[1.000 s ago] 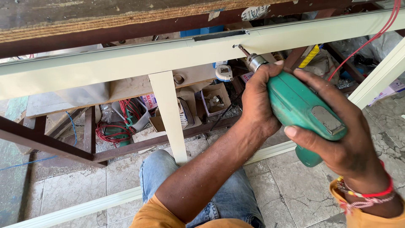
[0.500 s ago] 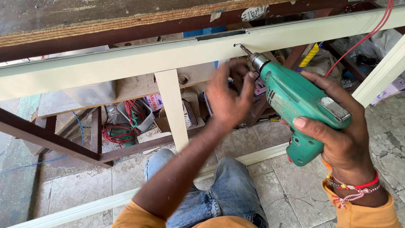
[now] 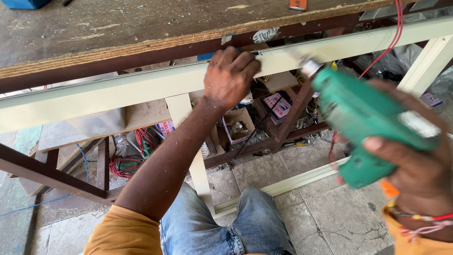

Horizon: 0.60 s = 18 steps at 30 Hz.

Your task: The person uses a power drill to create pilot holes in a white window frame. They then use a hammer and chisel to carve out a recess for a metal lock mechanism. Finally, they secure the lock into the frame using a screwdriver.

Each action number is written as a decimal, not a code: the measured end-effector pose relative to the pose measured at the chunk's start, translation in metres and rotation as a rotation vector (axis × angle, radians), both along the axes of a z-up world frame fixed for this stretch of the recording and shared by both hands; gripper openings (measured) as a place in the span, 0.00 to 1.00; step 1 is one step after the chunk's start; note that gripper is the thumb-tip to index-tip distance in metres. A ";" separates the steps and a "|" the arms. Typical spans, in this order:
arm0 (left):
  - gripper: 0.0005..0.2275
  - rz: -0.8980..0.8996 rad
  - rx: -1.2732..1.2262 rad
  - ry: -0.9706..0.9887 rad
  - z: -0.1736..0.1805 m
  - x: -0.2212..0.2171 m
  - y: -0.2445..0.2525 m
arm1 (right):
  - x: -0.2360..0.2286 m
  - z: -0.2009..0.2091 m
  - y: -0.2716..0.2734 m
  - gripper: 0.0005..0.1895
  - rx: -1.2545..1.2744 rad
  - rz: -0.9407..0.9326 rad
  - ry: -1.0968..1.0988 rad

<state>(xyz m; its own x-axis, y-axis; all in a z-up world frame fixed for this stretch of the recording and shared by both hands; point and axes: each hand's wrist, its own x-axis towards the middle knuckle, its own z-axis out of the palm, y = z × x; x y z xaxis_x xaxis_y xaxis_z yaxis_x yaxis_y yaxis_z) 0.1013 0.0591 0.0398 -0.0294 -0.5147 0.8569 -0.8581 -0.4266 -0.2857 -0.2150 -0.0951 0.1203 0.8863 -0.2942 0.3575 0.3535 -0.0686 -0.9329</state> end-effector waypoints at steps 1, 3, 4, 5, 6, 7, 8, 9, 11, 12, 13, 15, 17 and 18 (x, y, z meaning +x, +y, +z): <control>0.03 -0.036 -0.005 -0.007 0.002 0.004 -0.005 | 0.001 0.003 -0.009 0.42 -0.130 -0.086 0.012; 0.04 0.007 0.012 -0.023 0.006 0.008 -0.016 | 0.011 0.013 -0.033 0.46 -0.388 -0.261 0.036; 0.05 0.028 0.014 -0.032 0.010 0.009 -0.020 | 0.020 0.018 -0.047 0.43 -0.594 -0.298 -0.100; 0.03 -0.037 -0.010 -0.003 0.011 0.006 -0.020 | 0.032 0.021 -0.060 0.40 -0.798 -0.329 -0.238; 0.01 -0.103 -0.033 0.016 0.020 0.008 -0.015 | 0.046 0.027 -0.074 0.39 -0.943 -0.353 -0.302; 0.02 -0.169 -0.055 0.033 0.030 0.009 -0.009 | 0.060 0.034 -0.089 0.37 -1.082 -0.386 -0.374; 0.01 -0.136 -0.096 0.017 0.040 0.013 0.002 | 0.074 0.041 -0.105 0.37 -1.162 -0.414 -0.359; 0.03 -0.103 -0.137 0.001 0.053 0.023 0.021 | 0.093 0.048 -0.121 0.38 -1.240 -0.440 -0.356; 0.03 0.610 0.201 0.261 0.081 0.050 0.057 | 0.136 0.055 -0.150 0.39 -1.384 -0.482 -0.361; 0.04 0.641 0.094 0.304 0.097 0.069 0.076 | 0.161 0.057 -0.162 0.39 -1.409 -0.496 -0.339; 0.04 0.670 -0.015 0.347 0.104 0.080 0.089 | 0.185 0.056 -0.172 0.40 -1.434 -0.510 -0.316; 0.07 0.605 -0.040 0.402 0.111 0.099 0.102 | 0.233 0.058 -0.190 0.35 -1.517 -0.541 -0.274; 0.09 0.645 -0.077 0.419 0.117 0.112 0.116 | 0.282 0.066 -0.194 0.34 -1.505 -0.542 -0.167; 0.09 0.692 -0.089 0.421 0.112 0.112 0.109 | 0.291 0.062 -0.199 0.33 -1.504 -0.543 -0.101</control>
